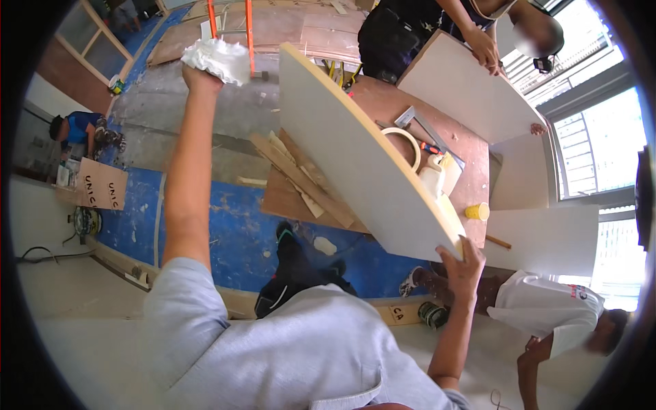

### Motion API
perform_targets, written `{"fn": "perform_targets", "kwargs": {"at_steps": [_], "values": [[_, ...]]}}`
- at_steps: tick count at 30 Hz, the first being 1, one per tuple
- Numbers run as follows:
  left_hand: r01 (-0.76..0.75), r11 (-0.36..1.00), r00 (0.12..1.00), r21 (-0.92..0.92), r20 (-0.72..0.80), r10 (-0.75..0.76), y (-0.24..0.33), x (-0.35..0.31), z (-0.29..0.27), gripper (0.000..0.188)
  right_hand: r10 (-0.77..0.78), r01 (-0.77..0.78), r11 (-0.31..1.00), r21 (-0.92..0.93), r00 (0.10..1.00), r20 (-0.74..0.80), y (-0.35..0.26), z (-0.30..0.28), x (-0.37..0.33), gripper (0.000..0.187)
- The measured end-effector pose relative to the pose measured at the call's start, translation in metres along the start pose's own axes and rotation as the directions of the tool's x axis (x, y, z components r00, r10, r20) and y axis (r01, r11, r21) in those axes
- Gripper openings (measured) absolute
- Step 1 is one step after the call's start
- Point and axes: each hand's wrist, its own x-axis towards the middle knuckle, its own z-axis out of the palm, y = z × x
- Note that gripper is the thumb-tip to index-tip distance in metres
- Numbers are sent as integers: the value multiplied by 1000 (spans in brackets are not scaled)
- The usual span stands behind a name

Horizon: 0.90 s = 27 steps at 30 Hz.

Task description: The person sands the edge of a wood panel using a sanding block and then wipes the sanded surface with a cloth.

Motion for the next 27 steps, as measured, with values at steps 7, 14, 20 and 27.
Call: {"fn": "perform_targets", "kwargs": {"at_steps": [7, 14, 20, 27], "values": [[-212, 930, 958, -302, 124, 258, -17, -82, 112, 38, 37, -38, 983, 177, 999, 11, 0, -3, -4, 41], [-956, 110, 291, 270, 908, 302, -110, -135, 142, 36, 175, -118, 667, 735, 985, -1, 59, 49, -20, 46], [-918, -239, 272, 316, 941, 202, -158, -203, 150, 38, 172, -71, 442, 894, 985, -7, 61, 68, -20, 42], [-961, -139, 222, 237, 968, 114, -223, -505, 211, 20, 127, 32, 563, 826, 984, -124, 64, 74, -18, 37]]}}
